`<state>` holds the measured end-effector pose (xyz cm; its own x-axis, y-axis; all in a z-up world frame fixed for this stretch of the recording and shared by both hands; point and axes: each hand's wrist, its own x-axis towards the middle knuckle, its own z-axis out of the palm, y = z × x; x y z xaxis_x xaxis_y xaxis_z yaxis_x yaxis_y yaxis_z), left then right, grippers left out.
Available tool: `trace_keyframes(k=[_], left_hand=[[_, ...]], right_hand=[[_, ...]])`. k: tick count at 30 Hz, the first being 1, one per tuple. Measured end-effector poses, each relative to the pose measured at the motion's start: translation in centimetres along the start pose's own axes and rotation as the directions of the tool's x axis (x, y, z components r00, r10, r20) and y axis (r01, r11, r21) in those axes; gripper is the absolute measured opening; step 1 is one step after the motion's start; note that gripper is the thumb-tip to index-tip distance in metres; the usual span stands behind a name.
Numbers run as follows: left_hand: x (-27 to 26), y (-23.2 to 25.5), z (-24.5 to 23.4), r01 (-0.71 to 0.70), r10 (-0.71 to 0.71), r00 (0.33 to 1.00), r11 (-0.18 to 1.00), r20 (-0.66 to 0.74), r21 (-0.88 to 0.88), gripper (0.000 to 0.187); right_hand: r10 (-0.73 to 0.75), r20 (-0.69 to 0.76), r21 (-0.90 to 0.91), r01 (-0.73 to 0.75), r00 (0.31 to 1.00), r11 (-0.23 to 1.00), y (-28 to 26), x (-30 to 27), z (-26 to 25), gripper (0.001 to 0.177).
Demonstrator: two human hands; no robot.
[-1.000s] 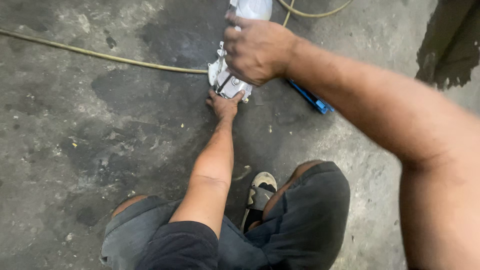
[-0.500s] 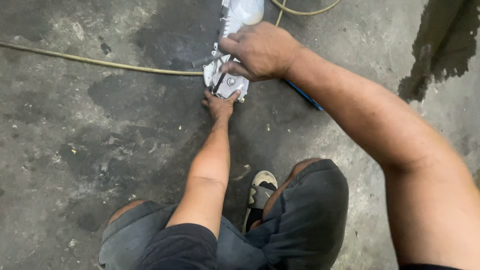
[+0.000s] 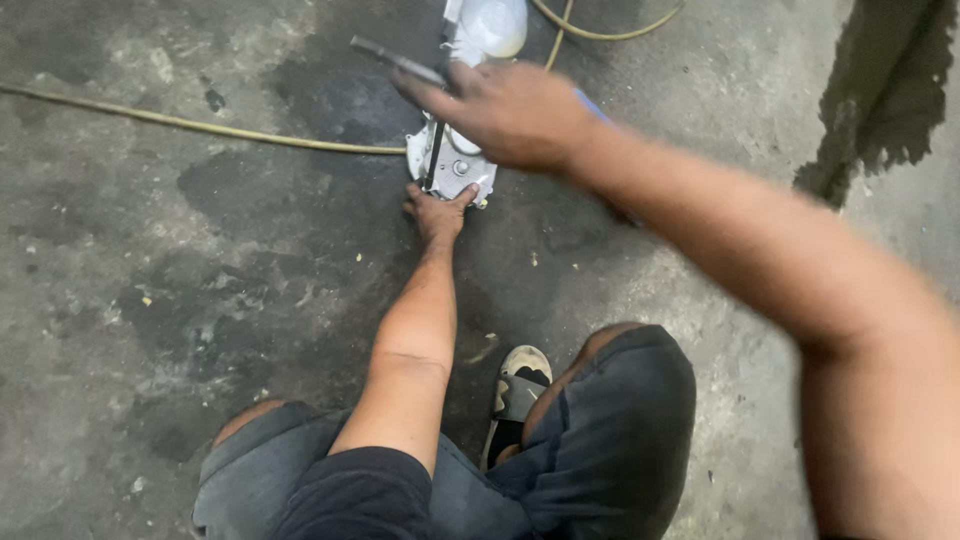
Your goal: The person uses a T-handle wrench to loosen and remove bolts from the side cover of a small engine block. They then lift the engine to inspect the exposed internal components.
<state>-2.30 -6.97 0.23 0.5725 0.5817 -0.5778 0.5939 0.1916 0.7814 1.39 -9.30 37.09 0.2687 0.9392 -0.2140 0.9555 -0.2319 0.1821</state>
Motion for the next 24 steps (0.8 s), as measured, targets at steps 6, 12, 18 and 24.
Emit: trace_keyframes(k=[6, 12, 18, 24], left_hand=[[0.1, -0.3, 0.1, -0.107, 0.109, 0.991, 0.994, -0.073, 0.033, 0.129], [-0.9, 0.1, -0.2, -0.069, 0.071, 0.993, 0.997, -0.097, 0.018, 0.126], [-1.3, 0.5, -0.3, -0.062, 0.063, 0.994, 0.998, -0.090, 0.022, 0.119], [-1.7, 1.1, -0.8, -0.038, 0.040, 0.997, 0.999, -0.070, 0.033, 0.122]], right_hand=[[-0.669, 0.235, -0.734, 0.580, 0.705, 0.353, 4.5, 1.5, -1.4, 0.031], [-0.817, 0.144, -0.592, 0.710, 0.558, 0.380, 4.7, 7.0, -0.9, 0.024], [-0.593, 0.351, -0.276, 0.685, 0.725, 0.674, 5.3, 7.1, 1.1, 0.016], [-0.350, 0.117, -0.258, 0.369, 0.929, 0.893, 6.2, 3.9, 2.5, 0.026]])
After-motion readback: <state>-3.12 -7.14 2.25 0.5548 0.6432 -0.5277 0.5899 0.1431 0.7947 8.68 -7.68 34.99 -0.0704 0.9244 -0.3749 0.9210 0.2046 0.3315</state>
